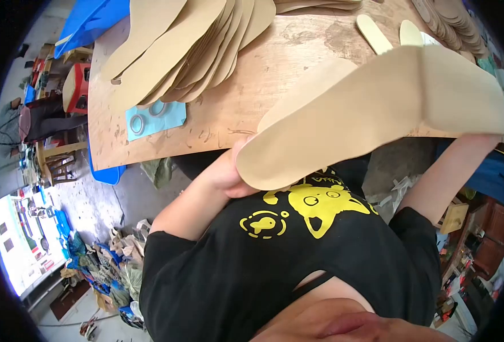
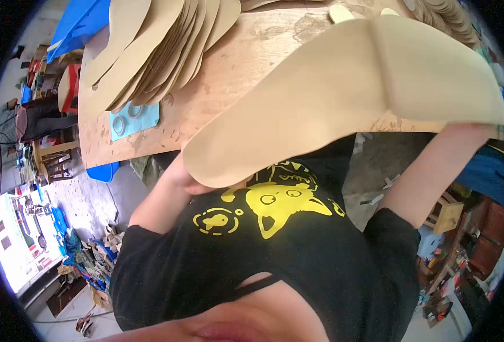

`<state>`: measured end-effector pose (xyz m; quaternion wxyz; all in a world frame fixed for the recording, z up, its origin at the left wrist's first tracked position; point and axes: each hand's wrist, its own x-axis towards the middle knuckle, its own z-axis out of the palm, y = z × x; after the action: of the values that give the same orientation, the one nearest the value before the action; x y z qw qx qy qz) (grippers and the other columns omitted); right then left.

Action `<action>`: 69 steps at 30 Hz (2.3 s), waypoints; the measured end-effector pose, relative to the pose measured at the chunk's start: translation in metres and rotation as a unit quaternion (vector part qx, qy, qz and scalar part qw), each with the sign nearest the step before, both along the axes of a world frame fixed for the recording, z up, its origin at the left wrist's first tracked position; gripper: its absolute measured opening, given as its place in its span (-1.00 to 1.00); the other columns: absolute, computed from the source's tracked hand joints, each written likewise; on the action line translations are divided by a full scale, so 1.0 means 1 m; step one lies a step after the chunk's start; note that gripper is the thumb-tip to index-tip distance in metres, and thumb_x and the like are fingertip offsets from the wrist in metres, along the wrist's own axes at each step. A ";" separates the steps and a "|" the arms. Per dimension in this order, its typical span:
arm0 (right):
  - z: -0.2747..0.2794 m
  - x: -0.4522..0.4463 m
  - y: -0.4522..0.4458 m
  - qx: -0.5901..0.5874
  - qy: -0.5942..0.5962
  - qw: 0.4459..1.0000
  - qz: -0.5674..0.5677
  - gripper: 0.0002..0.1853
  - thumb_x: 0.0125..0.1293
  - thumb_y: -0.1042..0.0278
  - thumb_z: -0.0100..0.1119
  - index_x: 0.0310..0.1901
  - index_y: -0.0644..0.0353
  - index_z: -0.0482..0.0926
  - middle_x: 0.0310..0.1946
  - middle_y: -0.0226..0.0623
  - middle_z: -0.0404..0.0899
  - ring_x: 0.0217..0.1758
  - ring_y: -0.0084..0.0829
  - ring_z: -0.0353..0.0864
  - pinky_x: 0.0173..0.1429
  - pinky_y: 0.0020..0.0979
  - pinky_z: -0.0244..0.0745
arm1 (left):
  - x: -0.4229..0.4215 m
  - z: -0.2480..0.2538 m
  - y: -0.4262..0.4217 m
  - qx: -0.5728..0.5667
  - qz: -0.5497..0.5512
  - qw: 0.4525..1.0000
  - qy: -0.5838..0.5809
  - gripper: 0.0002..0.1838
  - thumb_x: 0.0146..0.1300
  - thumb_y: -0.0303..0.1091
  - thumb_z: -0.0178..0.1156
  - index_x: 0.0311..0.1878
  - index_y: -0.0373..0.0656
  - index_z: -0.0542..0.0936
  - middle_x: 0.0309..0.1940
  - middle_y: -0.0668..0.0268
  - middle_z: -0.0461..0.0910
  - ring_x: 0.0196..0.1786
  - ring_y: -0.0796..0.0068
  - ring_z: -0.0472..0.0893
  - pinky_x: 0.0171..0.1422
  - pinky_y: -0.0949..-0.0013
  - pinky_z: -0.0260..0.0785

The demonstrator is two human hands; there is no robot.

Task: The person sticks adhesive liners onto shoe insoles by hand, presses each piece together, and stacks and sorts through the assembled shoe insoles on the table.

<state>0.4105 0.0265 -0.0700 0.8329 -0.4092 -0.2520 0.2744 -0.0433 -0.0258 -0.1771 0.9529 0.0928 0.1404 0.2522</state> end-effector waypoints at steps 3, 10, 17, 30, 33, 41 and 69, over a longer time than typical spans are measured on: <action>0.018 0.028 -0.006 0.136 -0.051 0.987 0.074 -0.49 0.36 0.03 0.05 0.15 0.29 0.50 0.11 -0.12 0.61 0.17 -0.20 0.59 0.28 -0.07 0.42 | -0.008 0.004 -0.011 0.002 0.022 0.999 0.049 -0.42 0.46 -0.06 0.07 0.37 -0.26 0.36 0.12 0.07 0.56 0.05 0.18 0.64 0.10 0.10 0.58; 0.038 0.037 -0.034 0.178 -0.188 0.938 0.231 -0.54 0.28 0.01 0.15 0.04 0.23 0.58 0.06 -0.18 0.62 0.12 -0.12 0.59 0.22 0.04 0.40 | -0.033 -0.018 -0.012 0.022 0.045 0.998 0.036 -0.40 0.46 0.03 -0.01 0.34 -0.27 0.39 0.05 -0.02 0.54 -0.07 0.06 0.60 -0.14 0.09 0.50; 0.103 0.049 -0.069 -0.099 -0.366 0.848 0.370 -0.83 0.32 0.38 0.19 -0.14 0.28 0.61 -0.33 -0.28 0.62 -0.35 -0.44 0.55 -0.26 -0.40 0.40 | -0.019 0.031 -0.011 -0.031 0.163 0.951 0.260 -0.45 0.39 0.02 0.10 0.14 -0.32 0.49 -0.41 0.21 0.51 -0.51 0.44 0.39 -0.50 0.43 0.07; 0.158 -0.029 0.002 -0.310 -0.720 0.521 0.338 -0.89 0.40 0.52 0.09 -0.19 0.38 0.57 -0.42 -0.22 0.64 -0.33 -0.46 0.62 -0.23 -0.47 0.50 | -0.063 -0.012 0.007 0.074 0.134 0.988 -0.035 -0.30 0.40 0.05 0.05 0.40 -0.31 0.32 0.19 -0.09 0.52 0.10 -0.02 0.64 0.04 0.00 0.59; 0.126 -0.081 0.041 -0.313 -0.793 0.399 0.338 -0.60 0.46 0.16 0.05 0.08 0.35 0.57 -0.04 -0.18 0.61 0.08 -0.40 0.57 0.16 -0.33 0.48 | -0.061 -0.010 0.009 0.082 0.131 0.987 -0.030 -0.29 0.40 0.08 0.05 0.38 -0.33 0.33 0.20 -0.07 0.52 0.13 0.03 0.62 0.09 0.04 0.55; -0.043 -0.176 0.064 -0.075 -0.152 0.873 0.457 -0.30 0.51 -0.21 -0.13 0.32 0.33 0.37 0.16 -0.18 0.58 0.24 -0.36 0.56 0.33 -0.27 0.45 | -0.053 -0.010 0.000 0.118 0.116 0.983 0.077 -0.24 0.40 0.16 0.04 0.35 -0.39 0.38 0.22 -0.04 0.52 0.20 0.14 0.58 0.24 0.15 0.46; -0.043 -0.173 0.017 -0.119 -0.260 0.899 0.331 -0.81 0.45 0.29 0.23 -0.13 0.25 0.63 -0.34 -0.49 0.66 -0.28 -0.76 0.56 -0.17 -0.67 0.42 | 0.023 0.100 0.054 0.469 -0.052 0.770 0.430 -0.56 0.34 -0.39 0.29 0.22 -0.37 0.48 -0.04 0.30 0.64 -0.03 0.67 0.58 0.07 0.52 0.45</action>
<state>0.2370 0.0433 -0.1130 0.5440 -0.4553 -0.5459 0.4458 -0.0206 0.0279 -0.0772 0.6428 0.6342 0.3944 0.1705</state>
